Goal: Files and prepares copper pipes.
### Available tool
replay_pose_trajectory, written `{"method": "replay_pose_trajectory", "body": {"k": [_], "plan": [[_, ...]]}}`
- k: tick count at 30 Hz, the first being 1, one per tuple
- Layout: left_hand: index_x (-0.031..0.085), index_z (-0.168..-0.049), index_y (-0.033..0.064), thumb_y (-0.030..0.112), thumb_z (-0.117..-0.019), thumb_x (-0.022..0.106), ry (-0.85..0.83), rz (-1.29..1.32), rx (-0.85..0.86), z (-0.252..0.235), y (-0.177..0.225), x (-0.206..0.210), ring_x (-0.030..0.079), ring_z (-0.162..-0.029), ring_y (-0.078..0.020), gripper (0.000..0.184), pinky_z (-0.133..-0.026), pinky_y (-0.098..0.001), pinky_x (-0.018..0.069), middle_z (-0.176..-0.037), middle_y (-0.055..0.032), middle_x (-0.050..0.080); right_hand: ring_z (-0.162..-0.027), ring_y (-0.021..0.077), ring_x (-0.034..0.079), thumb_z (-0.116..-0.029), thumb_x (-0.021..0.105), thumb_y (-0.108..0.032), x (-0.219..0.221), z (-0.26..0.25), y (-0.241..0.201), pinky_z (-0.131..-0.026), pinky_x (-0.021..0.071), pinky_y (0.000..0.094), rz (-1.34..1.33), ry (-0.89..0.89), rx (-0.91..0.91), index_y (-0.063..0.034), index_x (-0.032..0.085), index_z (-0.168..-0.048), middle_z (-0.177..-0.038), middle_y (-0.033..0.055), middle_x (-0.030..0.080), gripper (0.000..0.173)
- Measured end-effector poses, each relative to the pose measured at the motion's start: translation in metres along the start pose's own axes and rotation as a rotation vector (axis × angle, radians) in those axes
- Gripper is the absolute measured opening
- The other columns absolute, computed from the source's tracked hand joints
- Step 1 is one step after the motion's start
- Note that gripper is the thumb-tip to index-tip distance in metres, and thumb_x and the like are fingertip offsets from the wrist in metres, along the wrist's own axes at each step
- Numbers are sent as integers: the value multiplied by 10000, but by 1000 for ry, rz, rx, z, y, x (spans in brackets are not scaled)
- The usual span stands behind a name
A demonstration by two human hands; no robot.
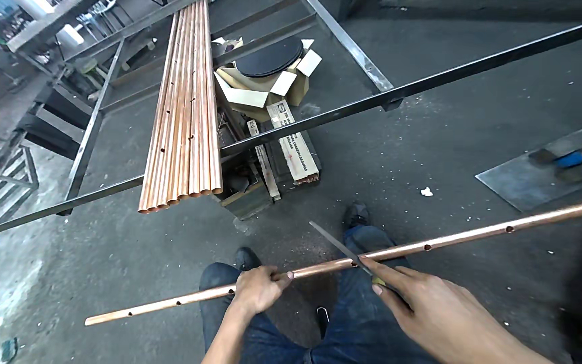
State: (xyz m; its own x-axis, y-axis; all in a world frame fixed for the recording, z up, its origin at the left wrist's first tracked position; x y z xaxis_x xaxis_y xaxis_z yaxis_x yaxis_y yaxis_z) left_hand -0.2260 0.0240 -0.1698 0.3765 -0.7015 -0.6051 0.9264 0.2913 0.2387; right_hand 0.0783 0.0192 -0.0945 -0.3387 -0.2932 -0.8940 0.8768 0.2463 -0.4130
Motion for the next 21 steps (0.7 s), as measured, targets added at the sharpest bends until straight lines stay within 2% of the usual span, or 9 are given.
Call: {"method": "replay_pose_trajectory", "body": {"k": [2,5,8,10,12,14,15,18,21], "plan": [[709,-1165,192,795,-942,432,-17,-15,41,1,11,1,689,-1034,-267,700,-938,-589,517,-1061,-74,729,-767,305,724,-996,538,-383,1,0,1,-606,575,551,0,-2,-3,-324,592,-1469,-999,78,745,480],[696,-1233,172,802,-910,505,-49,-3,129,-1,43,4,694,-1083,-291,734,-978,-612,520,-1116,-98,735,-788,326,722,-1006,545,-373,0,0,2,-631,570,578,-23,-51,15,-324,573,-1487,-1025,99,744,484],[683,-1259,156,745,-886,608,-58,-35,202,-7,85,12,697,-1102,-304,701,-988,-618,523,-1132,-110,740,-873,382,724,-1029,538,-374,-5,-1,2,-699,562,625,-67,-139,29,-299,544,-1514,-1098,147,738,490],[685,-1256,132,692,-905,621,-59,-77,185,-12,107,17,690,-1131,-321,664,-986,-623,524,-1161,-129,735,-903,412,719,-1040,530,-379,-8,-1,3,-733,555,649,-98,-172,36,-267,524,-1531,-1135,178,731,504],[709,-1164,102,568,-948,612,-28,-162,120,-15,118,20,701,-1106,-329,522,-928,-613,549,-1138,-137,737,-917,424,717,-1044,520,-389,-10,-1,5,-749,550,662,-112,-187,49,-254,489,-1557,-1149,195,727,531],[712,-1082,79,405,-944,625,-4,-224,56,-12,116,19,707,-1082,-339,365,-878,-607,563,-1121,-143,739,-939,430,717,-1052,494,-394,-13,-2,7,-765,549,664,-111,-196,68,-253,441,-1585,-1153,200,726,554],[711,-1057,69,376,-938,625,-6,-239,29,-10,109,16,708,-1075,-346,341,-867,-611,565,-1117,-149,737,-942,428,716,-1056,479,-392,-14,-3,7,-768,550,659,-112,-192,73,-256,420,-1597,-1152,201,725,561],[720,-1026,55,405,-914,640,-45,-243,-60,-2,69,6,706,-1071,-370,376,-858,-644,562,-1118,-169,732,-892,412,714,-1049,466,-344,-15,-1,4,-735,555,638,-119,-163,64,-238,408,-1603,-1124,200,720,567],[715,-1000,76,427,-877,639,-56,-288,-136,-1,17,-2,713,-1045,-366,380,-836,-646,567,-1086,-159,735,-883,406,722,-1047,481,-288,-8,2,-6,-735,573,620,-117,-176,16,-196,420,-1596,-1162,203,716,560]]}}
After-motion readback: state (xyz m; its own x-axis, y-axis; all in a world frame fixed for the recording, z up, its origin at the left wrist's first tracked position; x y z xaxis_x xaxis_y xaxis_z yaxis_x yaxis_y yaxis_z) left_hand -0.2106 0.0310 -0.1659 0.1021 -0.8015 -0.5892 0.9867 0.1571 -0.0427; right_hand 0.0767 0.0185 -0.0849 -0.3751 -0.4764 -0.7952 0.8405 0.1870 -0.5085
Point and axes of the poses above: each hand's wrist, its own z-axis away from the middle knuckle, its own x-axis out of the palm, y = z × x, the point moved 5 cm from there along -z, towards the middle knuckle
